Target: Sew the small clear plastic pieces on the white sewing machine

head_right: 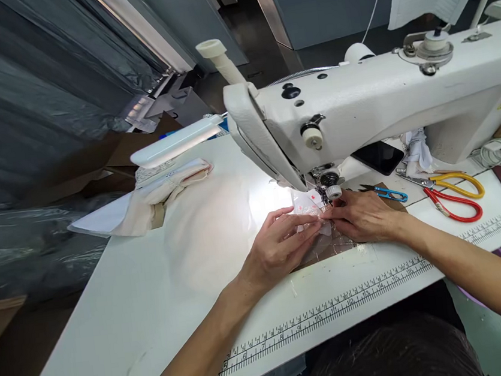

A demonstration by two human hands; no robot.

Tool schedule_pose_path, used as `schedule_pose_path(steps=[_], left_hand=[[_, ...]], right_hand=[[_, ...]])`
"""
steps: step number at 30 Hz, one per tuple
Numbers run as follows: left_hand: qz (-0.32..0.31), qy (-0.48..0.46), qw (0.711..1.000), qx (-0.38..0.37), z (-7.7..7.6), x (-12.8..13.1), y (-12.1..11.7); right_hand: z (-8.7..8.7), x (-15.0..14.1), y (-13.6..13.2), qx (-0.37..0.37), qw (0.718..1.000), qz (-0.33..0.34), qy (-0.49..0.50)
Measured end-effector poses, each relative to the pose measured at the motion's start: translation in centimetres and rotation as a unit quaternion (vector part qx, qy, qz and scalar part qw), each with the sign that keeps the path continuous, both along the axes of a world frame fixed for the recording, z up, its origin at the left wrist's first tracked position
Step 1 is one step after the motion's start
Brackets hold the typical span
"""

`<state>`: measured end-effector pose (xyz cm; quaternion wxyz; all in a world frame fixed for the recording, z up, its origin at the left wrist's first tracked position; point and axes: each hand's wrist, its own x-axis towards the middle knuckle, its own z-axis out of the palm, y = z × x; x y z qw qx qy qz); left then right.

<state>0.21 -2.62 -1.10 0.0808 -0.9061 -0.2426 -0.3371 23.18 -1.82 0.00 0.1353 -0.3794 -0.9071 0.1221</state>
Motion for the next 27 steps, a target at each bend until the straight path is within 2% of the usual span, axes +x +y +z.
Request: schedule_pose_path(steps=[11,27], left_hand=[[-0.006,0.026,1.0,0.004,0.06,0.05,0.09],[0.005,0.027,0.999,0.025,0.27,0.42,-0.15]], right_hand=[[0.71,-0.08,-0.13,-0.01,1.0,-0.009,-0.027],[0.41,0.11,-0.24,-0.01,1.0,-0.002,0.011]])
